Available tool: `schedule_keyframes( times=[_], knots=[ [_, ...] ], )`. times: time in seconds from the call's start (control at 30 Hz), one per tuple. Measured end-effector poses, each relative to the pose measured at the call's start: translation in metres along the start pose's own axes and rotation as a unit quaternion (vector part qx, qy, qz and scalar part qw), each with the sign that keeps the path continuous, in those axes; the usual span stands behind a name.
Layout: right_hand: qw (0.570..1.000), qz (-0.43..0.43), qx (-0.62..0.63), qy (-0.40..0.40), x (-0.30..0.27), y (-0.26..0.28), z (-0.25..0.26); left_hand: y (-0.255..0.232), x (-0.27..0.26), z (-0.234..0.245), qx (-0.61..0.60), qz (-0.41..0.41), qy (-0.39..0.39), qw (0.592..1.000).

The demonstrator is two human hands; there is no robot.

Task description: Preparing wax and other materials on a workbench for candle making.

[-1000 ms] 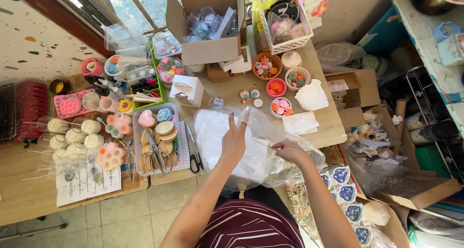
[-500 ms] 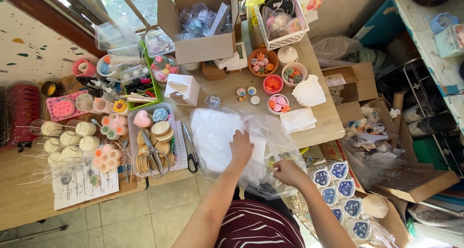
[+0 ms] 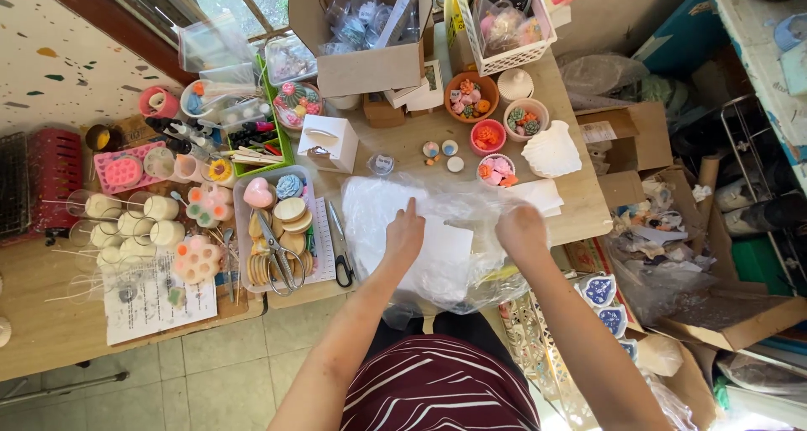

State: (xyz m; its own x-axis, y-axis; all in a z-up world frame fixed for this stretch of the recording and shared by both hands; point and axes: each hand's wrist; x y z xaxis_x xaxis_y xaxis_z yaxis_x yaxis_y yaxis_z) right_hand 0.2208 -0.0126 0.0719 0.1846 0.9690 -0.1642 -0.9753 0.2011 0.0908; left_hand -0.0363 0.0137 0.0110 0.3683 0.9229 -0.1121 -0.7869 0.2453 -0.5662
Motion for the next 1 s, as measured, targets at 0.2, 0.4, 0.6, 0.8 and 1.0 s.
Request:
schedule_keyframes(
  times=[0.2,0.4,0.6,0.8,1.0],
  knots=[
    [0.985,0.119,-0.094,0.078,-0.021,0.002,-0.069,-0.025,0.009,0.013,0.055,0.175,0.034,0.982],
    [0.964,0.12,-0.104,0.212,-0.05,-0.001,-0.048,-0.04,-0.001,0.001,-0.031,0.239,0.106,0.965],
    [0.956,0.002,-0.072,0.283,-0.04,0.019,0.062,-0.049,-0.003,-0.01,0.03,0.218,0.128,0.967],
    [0.954,0.025,-0.084,0.286,-0.017,0.048,0.07,-0.044,0.0,-0.02,0.088,0.186,0.127,0.97],
    [0.948,0.037,-0.12,0.293,-0.006,0.069,0.073,-0.045,0.0,-0.012,0.079,0.185,0.124,0.972]
  ],
)
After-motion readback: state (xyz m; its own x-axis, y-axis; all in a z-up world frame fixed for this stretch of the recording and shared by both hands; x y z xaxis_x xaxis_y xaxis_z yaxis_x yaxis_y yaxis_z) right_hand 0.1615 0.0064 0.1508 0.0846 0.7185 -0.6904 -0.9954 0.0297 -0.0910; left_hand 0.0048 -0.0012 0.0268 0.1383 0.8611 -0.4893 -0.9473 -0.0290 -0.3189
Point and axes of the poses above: each hand's wrist, its own x-axis towards the middle knuckle, its own z-axis out of the back of the hand, y = z × x, and after that the axes turned 15 degrees about -x, right-handed
